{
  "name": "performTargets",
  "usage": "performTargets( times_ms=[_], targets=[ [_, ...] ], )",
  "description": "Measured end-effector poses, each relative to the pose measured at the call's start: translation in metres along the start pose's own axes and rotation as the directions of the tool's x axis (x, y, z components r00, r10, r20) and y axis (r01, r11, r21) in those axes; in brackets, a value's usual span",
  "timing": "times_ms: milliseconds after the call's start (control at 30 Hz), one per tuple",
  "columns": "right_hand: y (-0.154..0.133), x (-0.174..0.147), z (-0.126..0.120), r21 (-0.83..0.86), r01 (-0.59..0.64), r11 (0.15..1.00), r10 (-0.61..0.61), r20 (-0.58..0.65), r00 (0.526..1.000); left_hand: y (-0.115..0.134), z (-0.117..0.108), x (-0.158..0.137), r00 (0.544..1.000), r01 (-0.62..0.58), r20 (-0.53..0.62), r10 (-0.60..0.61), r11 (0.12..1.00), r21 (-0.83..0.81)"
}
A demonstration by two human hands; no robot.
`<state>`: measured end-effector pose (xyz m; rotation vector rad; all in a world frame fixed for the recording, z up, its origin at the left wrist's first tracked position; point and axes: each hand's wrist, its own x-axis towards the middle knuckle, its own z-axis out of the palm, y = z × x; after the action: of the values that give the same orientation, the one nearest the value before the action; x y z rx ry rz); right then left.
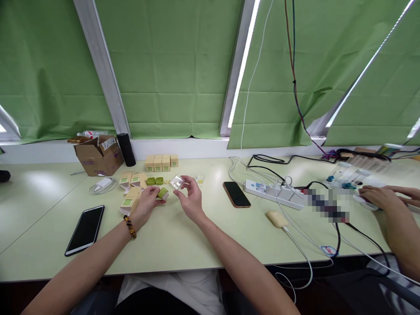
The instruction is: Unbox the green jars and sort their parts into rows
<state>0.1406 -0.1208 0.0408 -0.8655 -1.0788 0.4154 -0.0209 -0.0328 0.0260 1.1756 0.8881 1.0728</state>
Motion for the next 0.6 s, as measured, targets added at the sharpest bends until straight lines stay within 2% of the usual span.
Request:
performTargets(
  times_ms=[67,167,333,400,467,533,600],
  targets=[
    [-0.002,-0.004,-0.001,-0.159,0.149,0.976,-0.146,0.031,0.989,0.000,0.000,-0.001,1.000,0.001,0.000,-0.001,1.000,0.001],
    [-0.002,-0.010,-0.003,-0.312,0.337,0.888,-0.307,0.142,0.941,0.000,0.000,0.000,1.000,-0.002,0.005,0.002,1.000,-0.001],
    [0.004,-0.013,-0.006,-0.326,0.465,0.823,-0.397,0.255,0.882,-0.002,0.000,0.002,1.000,-0.014,0.004,0.014,1.000,-0.005],
    [0.004,-0.014,-0.006,-0.305,0.479,0.823,-0.407,0.271,0.872,-0.003,-0.001,0.002,1.000,-0.019,0.006,0.019,1.000,-0.007],
    [0.002,-0.014,-0.005,-0.296,0.452,0.841,-0.383,0.265,0.885,-0.003,-0.001,0.002,1.000,-0.018,0.008,0.018,1.000,-0.006],
    [-0.001,-0.014,-0.003,-0.270,0.373,0.888,-0.321,0.219,0.921,-0.003,-0.001,0.002,1.000,-0.015,0.013,0.015,1.000,-0.002],
    [-0.002,-0.011,0.000,-0.176,0.241,0.954,-0.216,0.152,0.965,-0.003,-0.001,0.002,1.000,-0.005,0.007,0.005,1.000,0.003]
  ],
)
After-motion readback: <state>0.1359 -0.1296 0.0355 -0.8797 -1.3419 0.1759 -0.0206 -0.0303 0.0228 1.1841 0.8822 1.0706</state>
